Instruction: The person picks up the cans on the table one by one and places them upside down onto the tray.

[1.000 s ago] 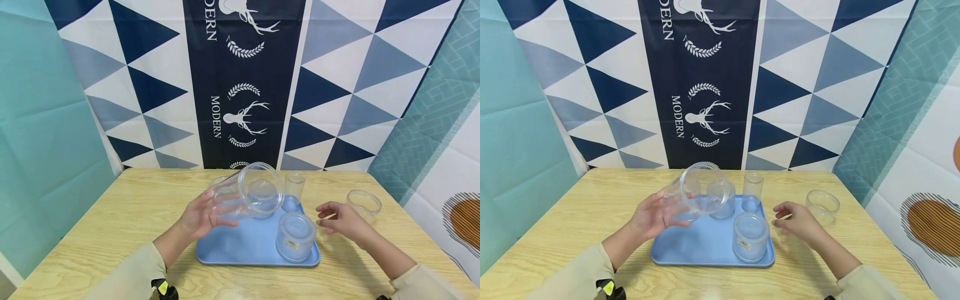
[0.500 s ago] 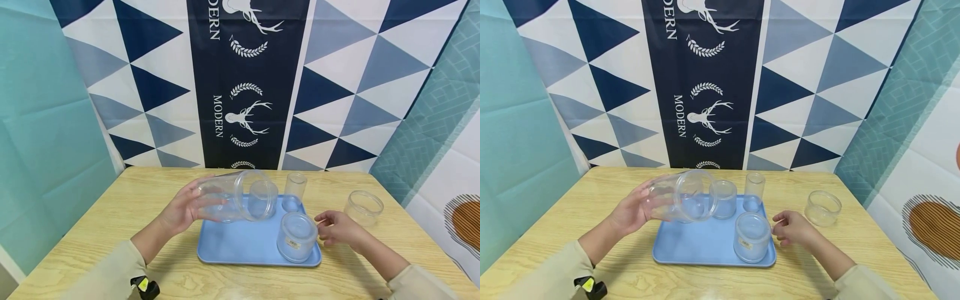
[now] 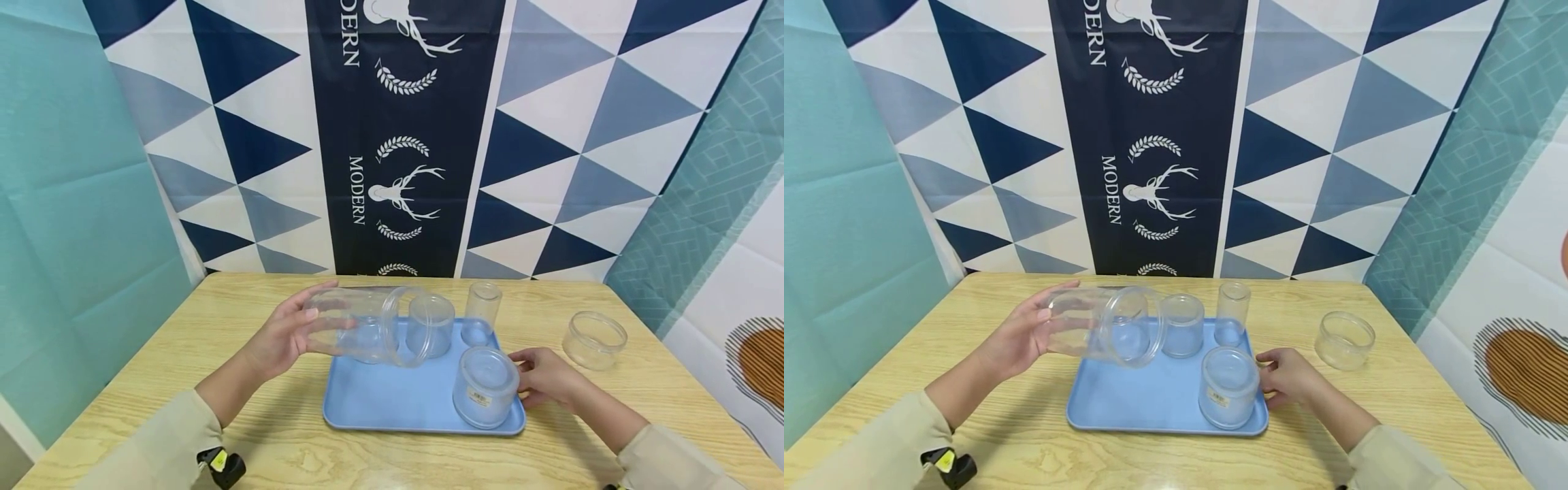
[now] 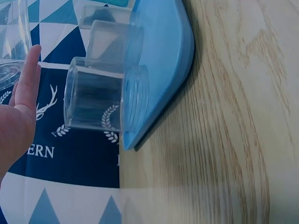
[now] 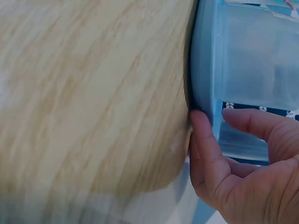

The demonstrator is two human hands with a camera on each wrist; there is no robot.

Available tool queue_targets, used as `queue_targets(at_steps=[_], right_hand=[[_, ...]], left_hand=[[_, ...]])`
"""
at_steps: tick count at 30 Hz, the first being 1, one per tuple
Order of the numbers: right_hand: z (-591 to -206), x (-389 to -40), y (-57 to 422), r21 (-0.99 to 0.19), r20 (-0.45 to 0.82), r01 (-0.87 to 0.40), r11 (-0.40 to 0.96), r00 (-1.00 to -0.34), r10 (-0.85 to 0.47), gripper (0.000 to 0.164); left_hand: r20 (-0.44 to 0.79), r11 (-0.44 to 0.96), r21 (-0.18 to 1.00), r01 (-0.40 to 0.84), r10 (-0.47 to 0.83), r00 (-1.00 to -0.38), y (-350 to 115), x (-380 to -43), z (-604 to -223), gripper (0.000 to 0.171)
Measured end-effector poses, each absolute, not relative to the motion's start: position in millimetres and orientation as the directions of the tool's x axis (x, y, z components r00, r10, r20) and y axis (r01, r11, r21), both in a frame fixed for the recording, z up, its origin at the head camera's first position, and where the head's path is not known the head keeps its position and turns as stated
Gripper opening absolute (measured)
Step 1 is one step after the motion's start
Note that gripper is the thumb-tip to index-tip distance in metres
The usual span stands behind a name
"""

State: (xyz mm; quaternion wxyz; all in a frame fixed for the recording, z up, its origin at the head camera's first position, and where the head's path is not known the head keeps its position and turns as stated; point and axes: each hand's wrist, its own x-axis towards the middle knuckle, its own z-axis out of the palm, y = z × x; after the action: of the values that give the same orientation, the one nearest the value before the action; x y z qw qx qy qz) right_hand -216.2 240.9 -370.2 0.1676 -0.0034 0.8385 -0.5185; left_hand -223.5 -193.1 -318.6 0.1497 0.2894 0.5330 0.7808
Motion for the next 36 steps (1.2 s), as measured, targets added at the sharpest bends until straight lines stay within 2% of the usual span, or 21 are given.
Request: queue_targets(at_steps=[7,20,25,29,36], right_hand=[[-376.7,-217.8,236.0,-0.868,-0.234,0.141,0.477,-0.962,-0.142,0.048],[-378.1,-216.8,232.7,-0.869,-0.249,0.176,0.463,-0.963,-0.102,0.046],[-378.1,-215.1,232.9,-0.868,-0.244,0.170,0.466,-0.964,-0.103,0.046],[-378.9,-215.6,232.9,-0.869,-0.245,0.173,0.463,-0.965,-0.099,0.046],[-379.5,-215.8,233.3,-0.865,-0.244,0.170,0.472,-0.965,-0.101,0.045]], left_hand=[[0.302,-0.349,0.929,0.121,0.530,-0.792,-199.3,-222.6,-315.3,0.048],[0.259,-0.189,0.963,0.191,0.475,-0.841,-204.7,-223.7,-306.7,0.050],[0.283,-0.107,0.959,0.264,0.470,-0.836,-205.4,-224.5,-303.0,0.052],[0.293,-0.011,0.946,0.325,0.460,-0.838,-203.0,-222.5,-298.6,0.056],[0.245,0.242,0.901,0.359,0.400,-0.883,-192.3,-213.0,-285.4,0.064]])
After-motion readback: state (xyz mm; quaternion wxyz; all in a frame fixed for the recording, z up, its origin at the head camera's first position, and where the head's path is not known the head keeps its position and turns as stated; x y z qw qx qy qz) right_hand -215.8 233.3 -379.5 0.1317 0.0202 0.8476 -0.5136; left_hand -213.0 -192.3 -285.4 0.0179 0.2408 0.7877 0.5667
